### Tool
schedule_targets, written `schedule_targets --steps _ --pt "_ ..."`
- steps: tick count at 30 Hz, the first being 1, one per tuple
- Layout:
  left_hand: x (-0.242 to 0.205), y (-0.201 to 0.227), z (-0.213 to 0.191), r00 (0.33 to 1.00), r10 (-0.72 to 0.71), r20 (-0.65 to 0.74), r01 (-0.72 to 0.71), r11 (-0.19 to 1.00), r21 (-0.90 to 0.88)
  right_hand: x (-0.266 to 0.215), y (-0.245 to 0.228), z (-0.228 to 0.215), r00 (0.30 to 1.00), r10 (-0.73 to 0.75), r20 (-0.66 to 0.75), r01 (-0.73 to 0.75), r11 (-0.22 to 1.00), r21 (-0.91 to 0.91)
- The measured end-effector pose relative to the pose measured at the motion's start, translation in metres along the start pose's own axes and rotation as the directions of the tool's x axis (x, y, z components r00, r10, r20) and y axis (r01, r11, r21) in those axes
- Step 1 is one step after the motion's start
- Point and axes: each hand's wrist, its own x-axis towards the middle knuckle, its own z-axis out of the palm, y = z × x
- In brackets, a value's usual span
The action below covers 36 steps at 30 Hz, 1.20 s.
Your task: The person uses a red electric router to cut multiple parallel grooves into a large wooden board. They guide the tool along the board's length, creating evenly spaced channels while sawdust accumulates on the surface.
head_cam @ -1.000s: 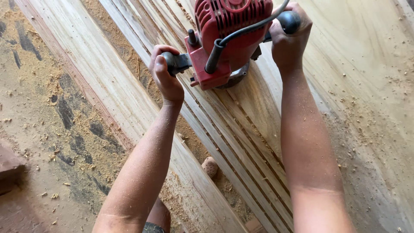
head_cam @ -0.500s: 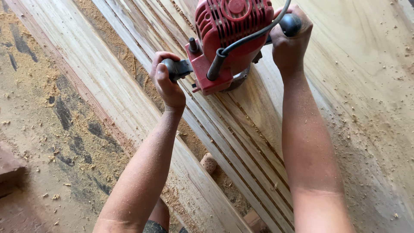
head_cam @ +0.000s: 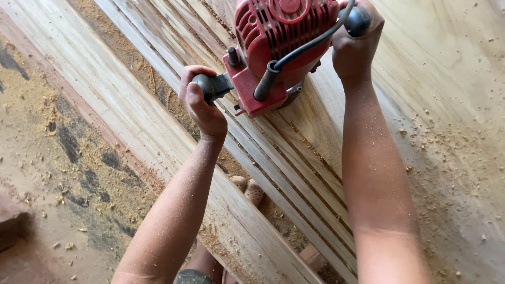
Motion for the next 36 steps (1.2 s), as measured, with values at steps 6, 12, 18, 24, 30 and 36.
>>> schedule_targets --steps 6,12,18,24,30,36 --pt "0.000 0.005 -0.002 1.000 0.004 0.016 -0.004 1.000 0.014 -0.013 0.052 -0.017 0.962 -0.273 0.010 0.250 0.868 -0.430" --pt "-0.012 0.002 -0.002 1.000 0.014 0.021 -0.014 1.000 0.013 -0.014 0.038 -0.029 0.955 -0.281 0.092 0.295 0.882 -0.366" --pt "-0.032 0.005 0.007 1.000 0.011 0.003 -0.011 1.000 -0.010 -0.022 -0.009 -0.031 0.982 -0.174 0.079 0.179 0.981 -0.073" --pt "-0.063 0.011 0.016 0.999 0.048 -0.014 -0.047 0.998 0.035 -0.039 -0.011 -0.056 0.975 -0.212 0.072 0.219 0.970 -0.106" --pt "-0.094 0.019 0.026 1.000 0.015 -0.025 -0.015 1.000 -0.003 -0.059 -0.022 -0.079 0.977 -0.200 0.076 0.201 0.980 -0.010" --pt "-0.125 0.031 0.037 1.000 0.015 -0.009 -0.015 1.000 -0.025 -0.081 -0.033 -0.103 0.968 -0.239 0.082 0.246 0.966 -0.083"
